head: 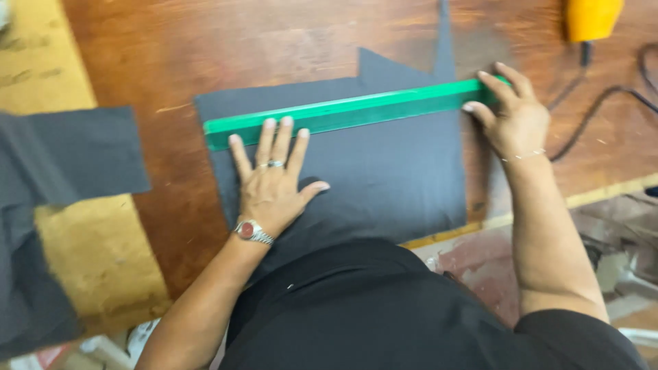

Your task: The person uses a yellow electric rotary cutter to trim a piece of dark gray fabric on a wooden table. They then use a green ruler and chalk to measure and mark straight lines on the fabric for further cutting.

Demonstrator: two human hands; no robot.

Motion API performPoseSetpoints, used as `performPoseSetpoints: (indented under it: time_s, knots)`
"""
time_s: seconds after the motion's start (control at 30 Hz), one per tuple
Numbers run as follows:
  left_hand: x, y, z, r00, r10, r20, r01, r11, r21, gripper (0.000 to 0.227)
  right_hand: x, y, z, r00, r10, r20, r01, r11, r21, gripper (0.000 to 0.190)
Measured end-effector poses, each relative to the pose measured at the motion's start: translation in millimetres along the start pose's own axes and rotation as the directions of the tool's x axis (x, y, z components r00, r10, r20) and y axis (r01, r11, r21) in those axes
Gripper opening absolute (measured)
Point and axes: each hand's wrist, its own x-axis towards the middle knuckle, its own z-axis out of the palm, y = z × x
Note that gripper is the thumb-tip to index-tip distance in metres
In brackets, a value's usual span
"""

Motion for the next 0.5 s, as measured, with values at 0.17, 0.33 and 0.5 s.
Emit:
performPoseSetpoints:
  time_s: [0.17, 0.33, 0.5]
  knots:
    - [1.4, 1.2, -1.3, 1.000, -0.018, -0.010, 0.018, 1.000, -0.006, 0.089, 2.8, -0.6, 6.9, 0.997, 0.076, 0.019, -0.075, 0.996, -0.041, 0.054]
    - [2.8, 2.0, -4.3, 0.999, -0.039, 0.022, 0.039, 0.999, -0.012, 0.088, 2.7, 6.2, 12.5, 0.999, 0.031, -0.009, -0.031, 0.999, -0.030, 0.057]
    - [3.4, 3.0, -6.7, 1.000, -0.016, 0.020, 0.016, 1.000, -0.020, 0.089, 2.3, 9.7, 17.1, 0.999, 0.040, -0.007, -0.041, 0.999, -0.012, 0.059]
